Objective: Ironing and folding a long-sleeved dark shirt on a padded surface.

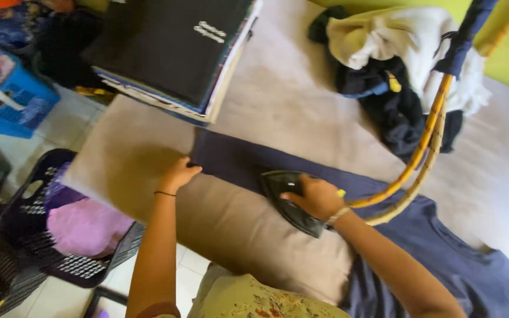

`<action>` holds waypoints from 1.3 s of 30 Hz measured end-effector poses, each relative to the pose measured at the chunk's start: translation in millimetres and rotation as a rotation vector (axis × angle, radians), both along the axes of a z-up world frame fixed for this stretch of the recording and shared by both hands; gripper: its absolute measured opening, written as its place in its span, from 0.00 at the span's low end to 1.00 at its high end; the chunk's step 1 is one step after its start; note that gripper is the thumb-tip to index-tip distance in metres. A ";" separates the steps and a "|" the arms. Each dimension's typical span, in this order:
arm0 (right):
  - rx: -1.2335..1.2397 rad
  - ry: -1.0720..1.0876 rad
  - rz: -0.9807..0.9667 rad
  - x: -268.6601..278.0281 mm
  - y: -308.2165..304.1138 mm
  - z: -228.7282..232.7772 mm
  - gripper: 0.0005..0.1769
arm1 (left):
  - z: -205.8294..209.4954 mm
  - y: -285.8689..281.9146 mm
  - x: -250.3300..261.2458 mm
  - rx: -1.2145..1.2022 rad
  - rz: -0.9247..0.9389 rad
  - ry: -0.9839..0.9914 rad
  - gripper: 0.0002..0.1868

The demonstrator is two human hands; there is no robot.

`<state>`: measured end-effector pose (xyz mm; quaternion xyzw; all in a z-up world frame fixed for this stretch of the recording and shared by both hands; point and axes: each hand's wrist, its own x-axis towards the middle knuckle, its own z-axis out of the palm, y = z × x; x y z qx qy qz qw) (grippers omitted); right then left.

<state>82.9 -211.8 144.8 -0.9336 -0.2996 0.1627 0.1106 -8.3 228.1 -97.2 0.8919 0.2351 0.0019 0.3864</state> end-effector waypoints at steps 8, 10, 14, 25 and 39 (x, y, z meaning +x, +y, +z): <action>0.052 -0.043 0.267 -15.5 219.3 -2.1 0.38 | 10.6 46.2 -43.9 -0.333 0.050 0.038 0.18; -0.024 -0.031 0.242 6.4 257.8 -4.3 0.40 | 14.5 58.1 -60.6 -0.351 0.095 -0.021 0.18; -0.155 -0.097 0.157 50.1 291.7 -18.4 0.42 | 8.4 69.2 -79.7 -0.180 0.109 -0.150 0.21; -0.252 -0.004 -0.143 79.7 140.3 0.9 0.43 | 66.0 -6.6 -14.2 0.091 -0.023 0.013 0.24; -0.290 -0.084 -0.498 64.7 -96.2 6.2 0.42 | 6.5 28.2 -20.0 -0.072 -0.082 0.012 0.19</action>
